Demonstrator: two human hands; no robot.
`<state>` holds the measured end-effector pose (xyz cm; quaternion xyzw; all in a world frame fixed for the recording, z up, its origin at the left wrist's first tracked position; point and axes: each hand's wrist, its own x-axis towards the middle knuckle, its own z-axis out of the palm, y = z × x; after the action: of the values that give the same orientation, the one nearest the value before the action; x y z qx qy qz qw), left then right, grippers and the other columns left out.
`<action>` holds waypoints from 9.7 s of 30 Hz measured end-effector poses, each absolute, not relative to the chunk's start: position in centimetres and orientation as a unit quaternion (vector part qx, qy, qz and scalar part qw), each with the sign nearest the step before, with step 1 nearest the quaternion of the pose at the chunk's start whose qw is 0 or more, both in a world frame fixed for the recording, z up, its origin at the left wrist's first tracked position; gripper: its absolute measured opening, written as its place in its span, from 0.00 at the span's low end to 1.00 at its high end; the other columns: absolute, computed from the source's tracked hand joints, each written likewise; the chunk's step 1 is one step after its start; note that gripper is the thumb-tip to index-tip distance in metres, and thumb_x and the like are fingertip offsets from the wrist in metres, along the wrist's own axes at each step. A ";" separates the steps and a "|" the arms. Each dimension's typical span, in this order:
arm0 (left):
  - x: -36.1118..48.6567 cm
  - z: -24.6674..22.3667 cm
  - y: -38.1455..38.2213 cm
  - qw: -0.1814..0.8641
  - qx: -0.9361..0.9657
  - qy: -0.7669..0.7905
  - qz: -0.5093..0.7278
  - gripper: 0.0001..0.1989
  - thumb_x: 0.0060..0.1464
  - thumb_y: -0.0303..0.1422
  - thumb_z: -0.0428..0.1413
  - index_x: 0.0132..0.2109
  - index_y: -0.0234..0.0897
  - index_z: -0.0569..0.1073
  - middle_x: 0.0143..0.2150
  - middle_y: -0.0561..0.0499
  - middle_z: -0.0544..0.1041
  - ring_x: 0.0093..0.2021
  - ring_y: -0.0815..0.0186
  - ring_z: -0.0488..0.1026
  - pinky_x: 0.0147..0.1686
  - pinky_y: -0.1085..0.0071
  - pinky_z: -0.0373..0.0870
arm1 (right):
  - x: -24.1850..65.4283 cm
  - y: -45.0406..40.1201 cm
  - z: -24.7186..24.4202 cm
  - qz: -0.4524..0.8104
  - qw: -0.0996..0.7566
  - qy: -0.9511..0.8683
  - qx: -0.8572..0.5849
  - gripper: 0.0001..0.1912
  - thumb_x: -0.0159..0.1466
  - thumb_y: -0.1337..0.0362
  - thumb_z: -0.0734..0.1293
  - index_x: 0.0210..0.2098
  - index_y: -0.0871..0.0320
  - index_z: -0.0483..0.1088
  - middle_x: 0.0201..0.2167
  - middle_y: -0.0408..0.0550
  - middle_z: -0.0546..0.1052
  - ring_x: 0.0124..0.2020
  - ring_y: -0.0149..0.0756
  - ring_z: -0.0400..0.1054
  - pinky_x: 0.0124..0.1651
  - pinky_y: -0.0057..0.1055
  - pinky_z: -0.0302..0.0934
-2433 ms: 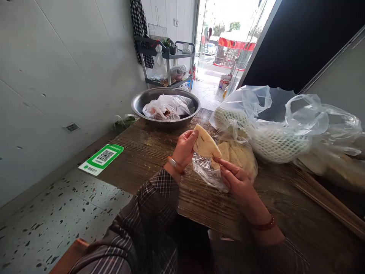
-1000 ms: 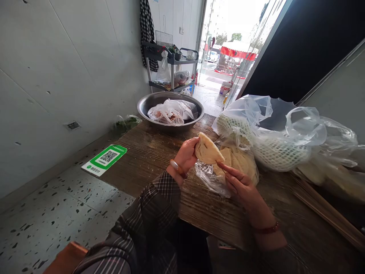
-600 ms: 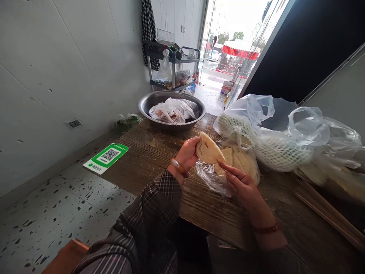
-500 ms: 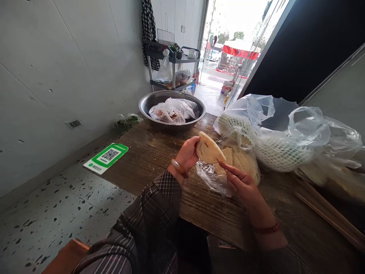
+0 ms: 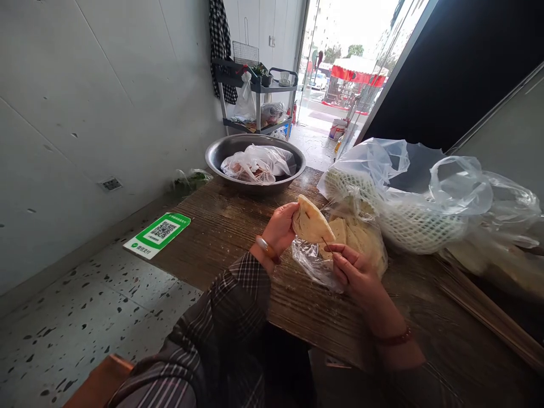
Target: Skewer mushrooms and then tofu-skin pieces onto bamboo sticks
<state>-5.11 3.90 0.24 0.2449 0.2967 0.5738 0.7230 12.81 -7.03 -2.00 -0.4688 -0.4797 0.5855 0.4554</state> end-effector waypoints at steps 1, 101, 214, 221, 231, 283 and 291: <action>-5.0 0.2 3.8 0.725 0.247 0.293 0.572 0.12 0.49 0.29 0.63 0.23 0.35 0.69 0.22 0.55 0.71 0.24 0.72 0.66 0.28 0.73 0.63 | 12.7 -7.0 -2.0 0.587 0.454 -0.481 -0.467 0.22 0.65 0.49 0.69 0.49 0.59 0.70 0.15 0.32 0.58 0.17 0.25 0.46 0.19 0.26 0.39; -3.7 -0.4 3.6 0.601 0.487 0.341 0.534 0.06 0.58 0.32 0.57 0.34 0.34 0.74 0.27 0.51 0.75 0.25 0.71 0.69 0.28 0.74 0.63 | 36.1 -15.5 -3.6 -0.217 0.013 -0.515 -0.829 0.16 0.70 0.62 0.59 0.43 0.61 0.77 0.43 0.59 0.78 0.42 0.46 0.71 0.40 0.37 0.58; -3.4 -0.2 2.9 0.462 0.555 0.397 0.566 0.16 0.47 0.37 0.65 0.44 0.39 0.75 0.34 0.55 0.74 0.33 0.67 0.69 0.34 0.73 0.67 | 14.1 -6.0 -1.7 0.209 0.437 -0.690 -0.539 0.09 0.66 0.64 0.66 0.40 0.55 0.80 0.39 0.50 0.84 0.42 0.43 0.79 0.46 0.39 0.71; -3.2 -0.4 2.6 0.452 0.579 0.398 0.550 0.16 0.48 0.37 0.65 0.44 0.38 0.76 0.35 0.54 0.75 0.35 0.66 0.69 0.35 0.73 0.67 | 14.0 -5.9 -2.0 0.199 0.448 -0.682 -0.543 0.09 0.66 0.64 0.67 0.39 0.55 0.81 0.39 0.50 0.84 0.42 0.43 0.79 0.47 0.39 0.71; -2.6 0.5 2.1 0.595 0.467 0.326 0.567 0.20 0.43 0.35 0.69 0.42 0.36 0.72 0.35 0.54 0.77 0.34 0.68 0.72 0.37 0.72 0.69 | 13.6 -5.9 -1.7 0.165 0.480 -0.672 -0.540 0.08 0.65 0.64 0.67 0.39 0.54 0.80 0.39 0.50 0.84 0.41 0.43 0.79 0.46 0.38 0.72; -2.7 -0.3 2.4 0.711 0.376 0.282 0.523 0.25 0.37 0.38 0.72 0.41 0.34 0.72 0.34 0.51 0.78 0.32 0.67 0.73 0.34 0.71 0.71 | 14.6 -6.4 -1.9 0.079 0.450 -0.709 -0.538 0.08 0.69 0.62 0.65 0.39 0.55 0.77 0.35 0.48 0.80 0.36 0.38 0.75 0.40 0.34 0.69; -2.4 -0.3 2.2 0.728 0.369 0.268 0.511 0.26 0.36 0.37 0.72 0.42 0.32 0.73 0.33 0.51 0.78 0.32 0.67 0.74 0.35 0.70 0.71 | 14.6 -6.2 -2.0 0.087 0.462 -0.704 -0.533 0.08 0.68 0.62 0.66 0.38 0.55 0.77 0.35 0.49 0.80 0.37 0.39 0.75 0.41 0.34 0.68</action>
<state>-2.44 2.18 -0.29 0.3692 0.2681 0.5111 0.7284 14.65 -6.24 -1.97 -0.5326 -0.7035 0.0869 0.4624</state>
